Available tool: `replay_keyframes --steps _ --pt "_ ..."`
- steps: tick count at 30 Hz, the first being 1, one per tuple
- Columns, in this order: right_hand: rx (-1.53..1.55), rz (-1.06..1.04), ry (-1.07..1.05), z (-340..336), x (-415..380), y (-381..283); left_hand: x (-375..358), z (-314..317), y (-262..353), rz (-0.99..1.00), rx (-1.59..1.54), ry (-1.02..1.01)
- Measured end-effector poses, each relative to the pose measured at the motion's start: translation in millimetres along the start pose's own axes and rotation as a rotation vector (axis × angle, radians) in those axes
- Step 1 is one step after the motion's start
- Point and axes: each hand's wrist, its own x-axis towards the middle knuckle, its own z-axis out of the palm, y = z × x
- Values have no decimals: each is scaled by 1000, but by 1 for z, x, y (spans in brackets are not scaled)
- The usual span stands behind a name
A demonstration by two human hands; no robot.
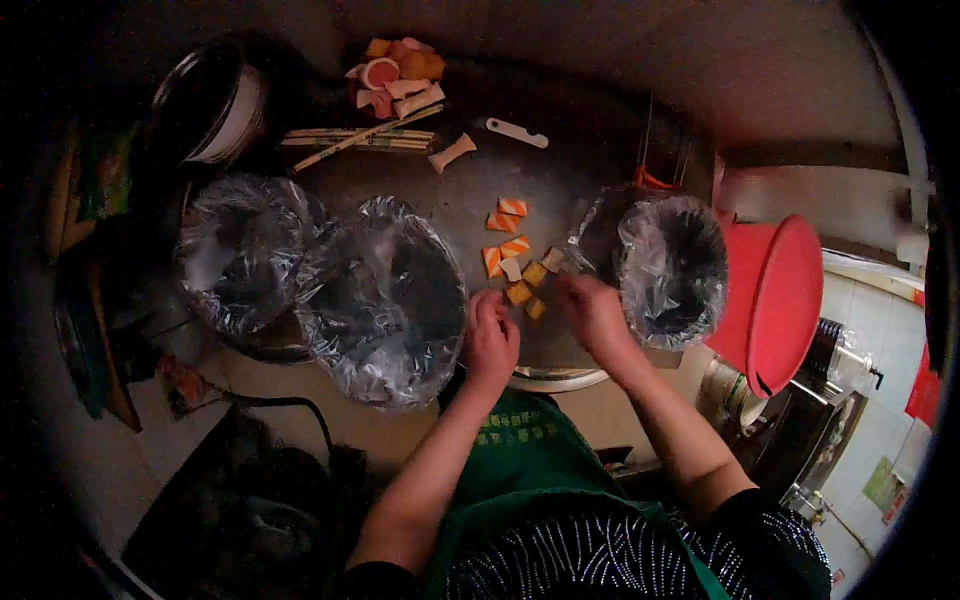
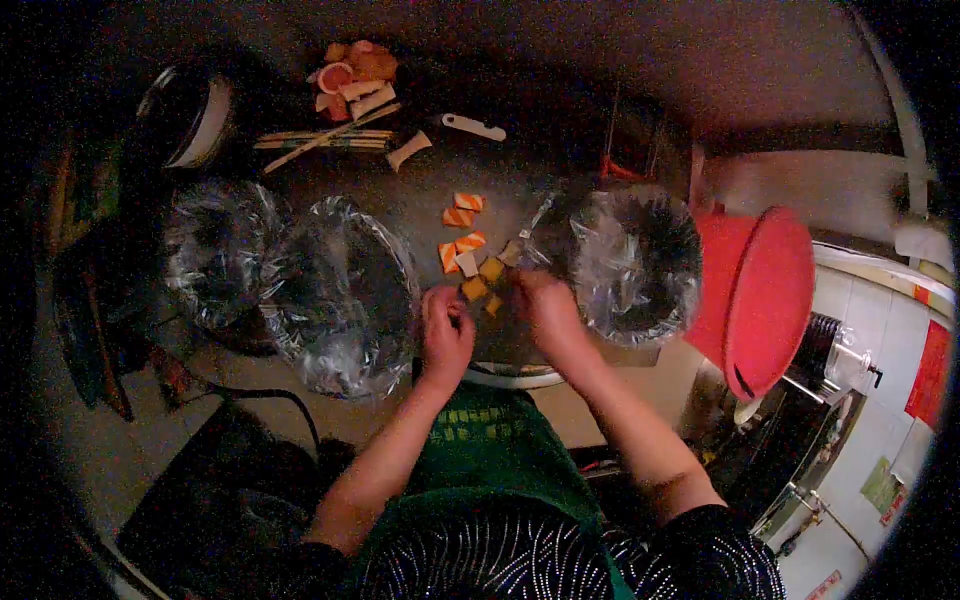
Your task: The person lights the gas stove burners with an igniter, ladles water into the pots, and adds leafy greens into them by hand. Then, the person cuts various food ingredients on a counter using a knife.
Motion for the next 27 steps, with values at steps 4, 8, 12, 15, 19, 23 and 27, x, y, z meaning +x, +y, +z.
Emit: replay_keyframes --steps 4,8,12,15,19,23,27 --pt "-46 7 55 33 -26 9 10 4 11 152 171 31" --pt "-105 105 22 50 -23 8 15 6 13 192 374 -11" --pt "78 110 31 55 -28 13 7 0 13 -35 80 -33" --pt "242 130 55 46 -38 2 -6 -3 15 -250 -290 -25" --pt "304 -93 -23 27 -47 -23 -5 -9 26 -737 -1347 14" --pt "282 36 61 22 -38 -23 -5 -18 9 -857 -1281 -105" --pt "-130 23 16 27 -5 -13 -3 -29 2 -850 -1246 -284"
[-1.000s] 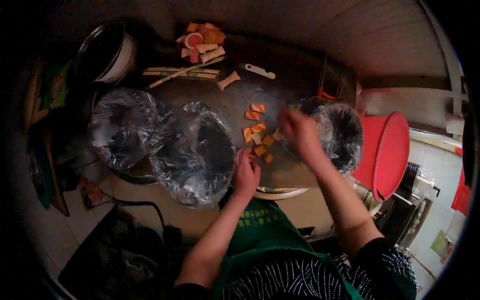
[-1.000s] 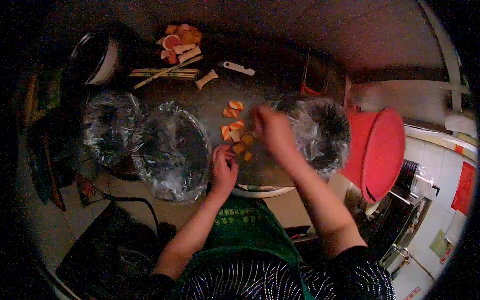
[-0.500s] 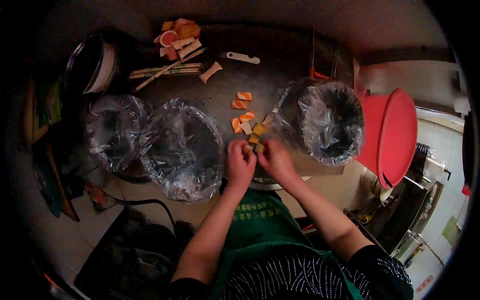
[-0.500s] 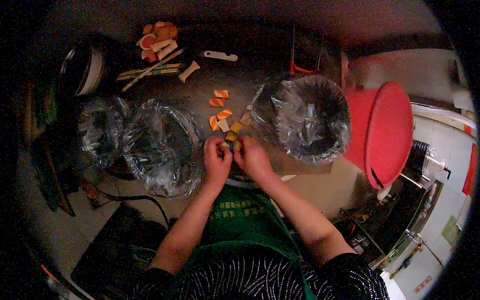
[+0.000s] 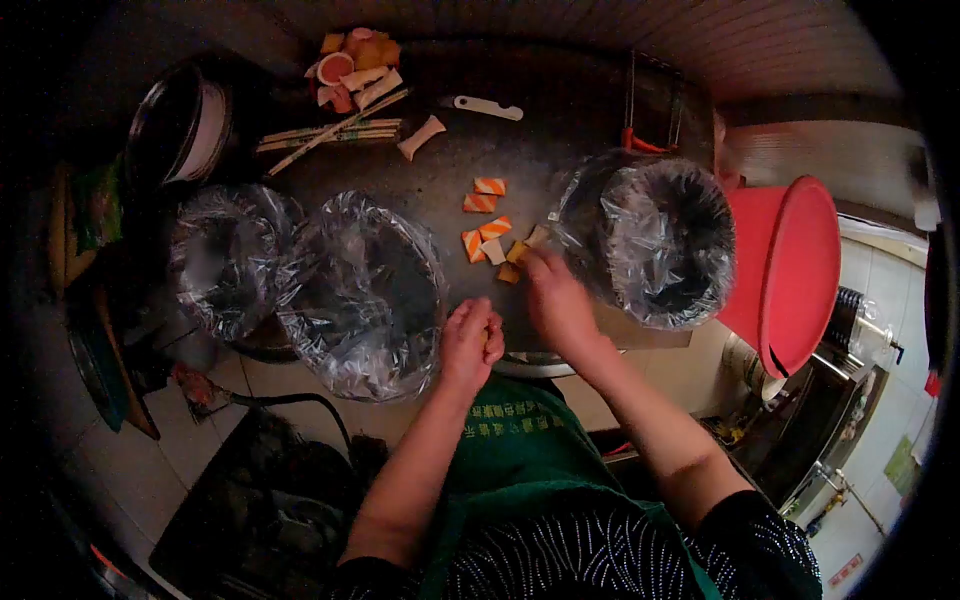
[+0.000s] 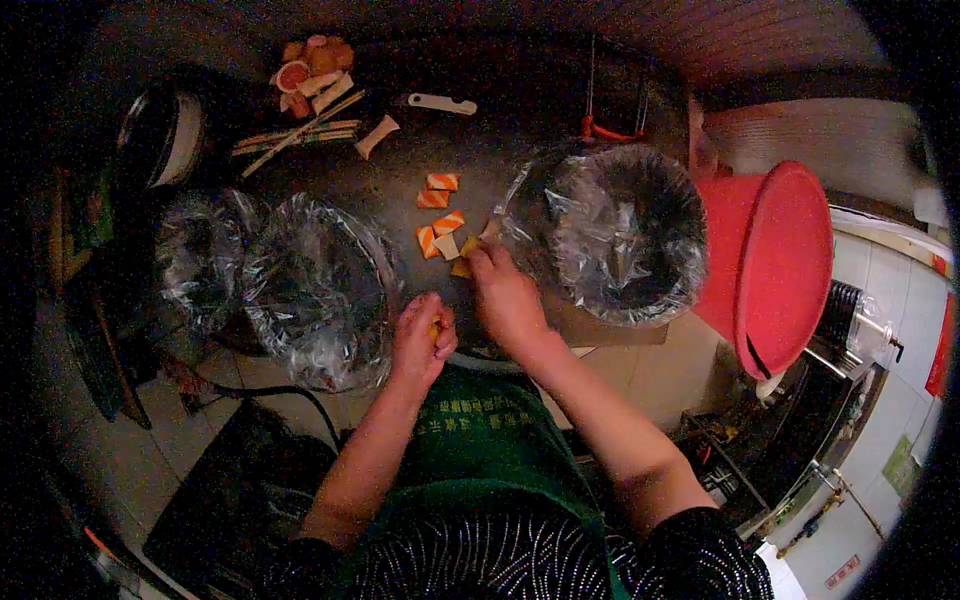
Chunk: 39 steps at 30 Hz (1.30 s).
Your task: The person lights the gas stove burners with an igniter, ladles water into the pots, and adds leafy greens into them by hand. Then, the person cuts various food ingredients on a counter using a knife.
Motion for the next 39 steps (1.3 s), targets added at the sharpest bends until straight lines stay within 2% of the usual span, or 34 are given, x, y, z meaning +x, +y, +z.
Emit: replay_keyframes --steps 4,6,8,13,15,16,18,21,22,24,25,27,33,35,37,39 --pt "-220 -68 68 12 30 4 -2 13 -2 63 -4 78" --pt "-430 -17 39 14 37 6 -3 17 -4 98 -47 113" --pt "-448 -13 38 15 39 5 -2 18 -3 171 34 97" --pt "-478 89 -22 8 44 -9 -4 12 -3 123 35 75" --pt "-292 9 31 10 53 -8 -6 12 -3 128 67 92" --pt "-292 7 30 10 57 -7 -6 12 -3 115 23 66" --pt "-69 43 188 8 63 -3 -6 10 -2 103 -23 41" --pt "-1 -55 286 -9 53 -5 -5 10 -3 126 44 58" --pt "-6 -56 283 -5 50 -4 -5 10 -3 136 60 65" --pt "-139 -249 219 5 50 -7 -4 10 -4 148 73 70" --pt "-140 -251 218 11 51 -12 -4 9 -6 135 114 56" --pt "-407 16 -84 17 60 -35 -2 5 -11 126 158 42" --pt "-459 33 -20 40 72 -41 -1 -3 -20 167 233 -10" --pt "-462 0 -5 44 74 -42 1 -7 -22 174 300 50" --pt "-573 12 -91 48 80 -45 3 -7 -23 187 337 71" --pt "-553 2 -102 50 82 -44 1 0 -19 198 378 93"
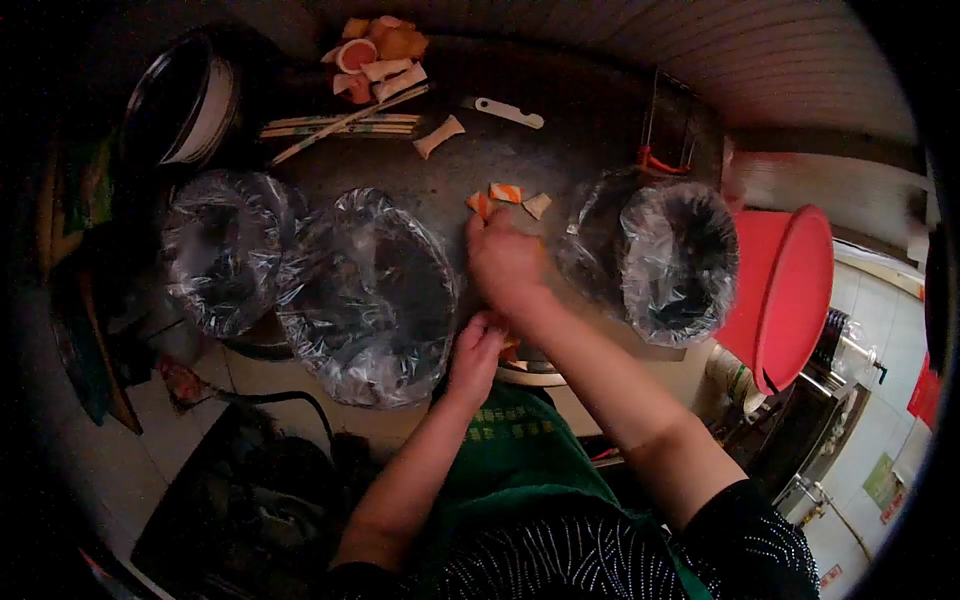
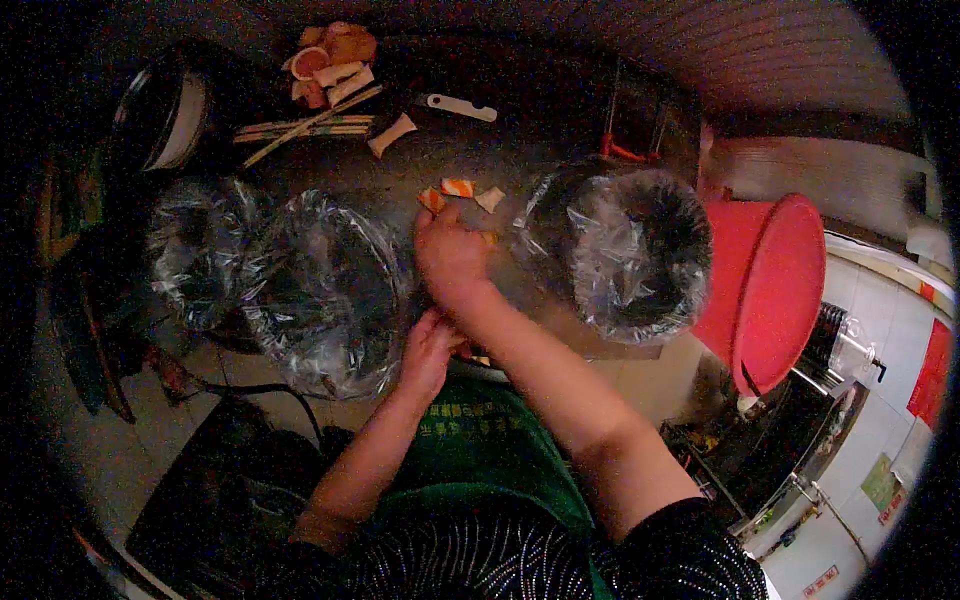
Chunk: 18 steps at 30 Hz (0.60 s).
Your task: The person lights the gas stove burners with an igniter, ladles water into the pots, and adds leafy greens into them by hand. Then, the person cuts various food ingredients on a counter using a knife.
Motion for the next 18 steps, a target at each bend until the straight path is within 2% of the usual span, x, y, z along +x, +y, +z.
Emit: replay_keyframes --steps 2,4,5,6,7,8,9,10,11,13,14,15,16,17,18 --pt "22 -14 -8 -9 -3 5 -3 6 8 -31 22 11" --pt "427 16 89 -44 -21 26 -4 6 14 -40 -36 8" --pt "425 14 84 -53 -34 36 -4 5 15 -47 -94 4" --pt "547 49 112 -60 -50 45 -3 4 13 -47 -98 6" --pt "669 83 140 -63 -66 48 -1 3 9 -76 -249 -47" --pt "666 79 135 -58 -82 47 0 3 6 -105 -401 -98" --pt "713 -14 131 -48 -101 45 -4 10 13 -106 -407 -94" --pt "759 -106 128 -43 -113 45 -10 23 27 -199 -556 -33" --pt "759 -107 126 -45 -120 43 -13 30 34 -293 -704 28" --pt "849 -129 185 -51 -126 40 -12 16 18 -320 -700 -41" --pt "853 -129 185 -48 -124 44 -11 8 11 -349 -695 -111" --pt "821 -24 139 -42 -120 53 -10 3 10 -353 -690 -108" --pt "787 83 91 -34 -116 61 -9 -2 9 -382 -722 -198" --pt "740 55 82 -26 -110 69 -9 -5 11 -410 -754 -290" --pt "739 56 86 -20 -106 69 -10 -8 12 -410 -752 -293"
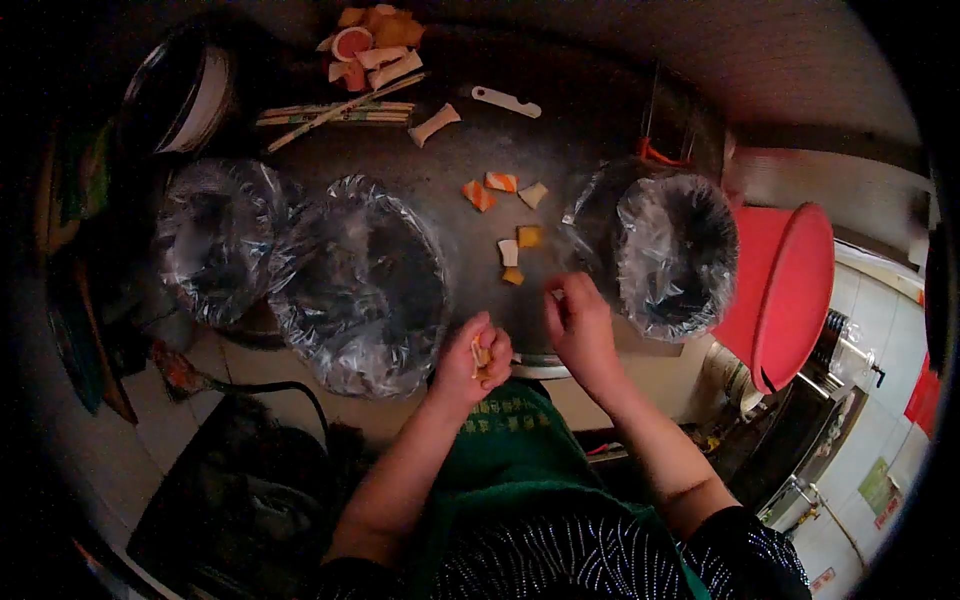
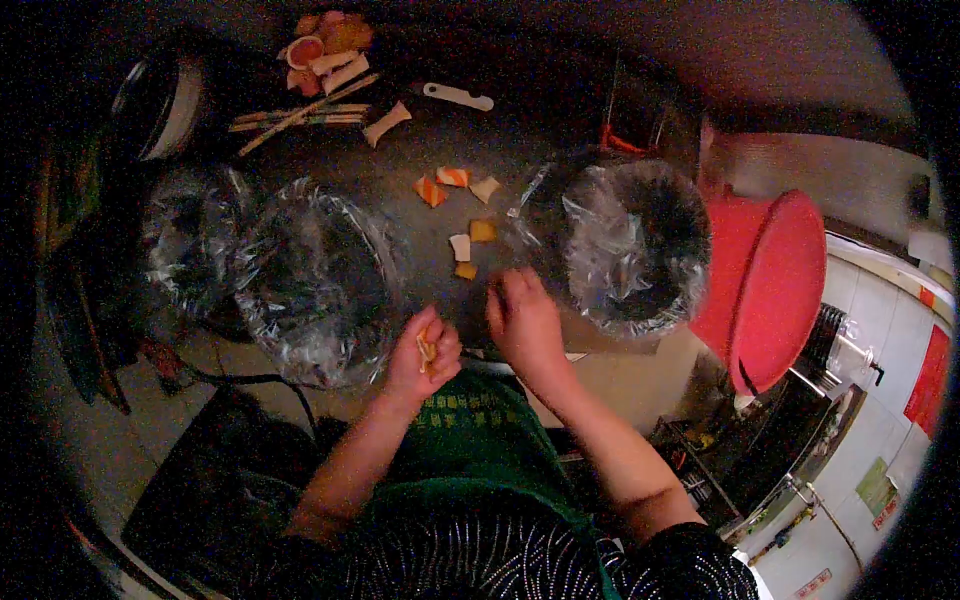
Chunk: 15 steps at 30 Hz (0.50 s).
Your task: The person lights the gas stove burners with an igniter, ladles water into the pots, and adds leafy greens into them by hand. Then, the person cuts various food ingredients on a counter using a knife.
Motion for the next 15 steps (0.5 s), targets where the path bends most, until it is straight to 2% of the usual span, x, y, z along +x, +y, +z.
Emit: replay_keyframes --steps 3,5,8,12,15 --pt "-94 26 38 12 14 -7 -7 1 -1 -4 62 96" --pt "-257 -20 -26 16 26 -20 -8 -1 -2 1 58 176" --pt "-285 -62 -13 33 41 -7 -7 -4 -6 -20 92 221" --pt "-294 -86 45 45 39 9 -9 -3 -6 -3 105 228" --pt "-271 8 7 44 39 11 -7 -7 -6 1 115 203"
